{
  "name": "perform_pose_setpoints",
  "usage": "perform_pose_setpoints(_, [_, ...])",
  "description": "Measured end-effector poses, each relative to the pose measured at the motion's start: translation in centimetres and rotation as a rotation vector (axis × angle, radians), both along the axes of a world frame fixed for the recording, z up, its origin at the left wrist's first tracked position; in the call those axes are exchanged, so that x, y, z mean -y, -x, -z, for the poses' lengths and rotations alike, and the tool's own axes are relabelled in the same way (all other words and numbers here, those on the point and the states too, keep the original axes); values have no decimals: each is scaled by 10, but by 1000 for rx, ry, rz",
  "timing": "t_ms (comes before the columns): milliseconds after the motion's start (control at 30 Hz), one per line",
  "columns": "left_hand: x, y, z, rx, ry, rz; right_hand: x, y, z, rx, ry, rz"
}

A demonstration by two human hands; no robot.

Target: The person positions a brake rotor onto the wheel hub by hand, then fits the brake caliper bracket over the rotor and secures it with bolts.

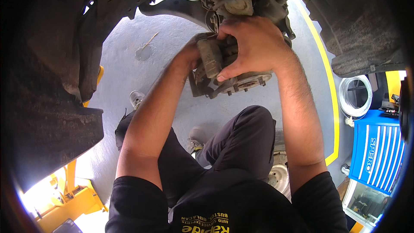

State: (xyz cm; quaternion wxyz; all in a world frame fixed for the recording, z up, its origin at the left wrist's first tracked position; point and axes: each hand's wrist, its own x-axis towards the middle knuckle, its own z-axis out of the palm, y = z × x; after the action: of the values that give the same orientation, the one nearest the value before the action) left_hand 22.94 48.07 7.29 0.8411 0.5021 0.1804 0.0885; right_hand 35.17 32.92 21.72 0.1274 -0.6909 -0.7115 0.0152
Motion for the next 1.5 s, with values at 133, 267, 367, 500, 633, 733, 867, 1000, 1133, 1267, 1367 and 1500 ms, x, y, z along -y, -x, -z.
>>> perform_pose_setpoints(133, [-5,5,-7,-25,64,9,0,1,-2,25,-9,2])
perform_pose_setpoints(267, [-6,2,-2,27,-5,53,1,1,-1,11,-4,5])
perform_pose_setpoints(367, [0,-6,7,-56,45,-37,0,3,-2,8,-33,-12])
perform_pose_setpoints(500, [-1,-1,7,41,31,-18,1,1,-1,10,-23,-2])
perform_pose_setpoints(633, [-5,2,2,2,83,8,0,1,-1,18,-25,-10])
perform_pose_setpoints(733, [-5,-2,4,2,-3,8,-2,1,-1,19,-14,-18])
perform_pose_setpoints(867, [3,-5,3,-47,-2,-30,-1,0,-2,18,-5,-27])
perform_pose_setpoints(1000, [1,1,-2,-31,11,-25,-1,1,-1,2,-14,-20])
perform_pose_setpoints(1133, [6,5,-22,-77,20,-64,-1,0,-3,22,9,-16])
perform_pose_setpoints(1267, [2,4,-30,-176,-168,-63,-2,1,-3,2,-9,-39])
perform_pose_setpoints(1367, [0,-1,-20,-164,-323,35,-2,2,-2,12,-13,-25])
perform_pose_setpoints(1500, [1,1,-16,-87,-174,3,-3,4,-3,22,6,-4])
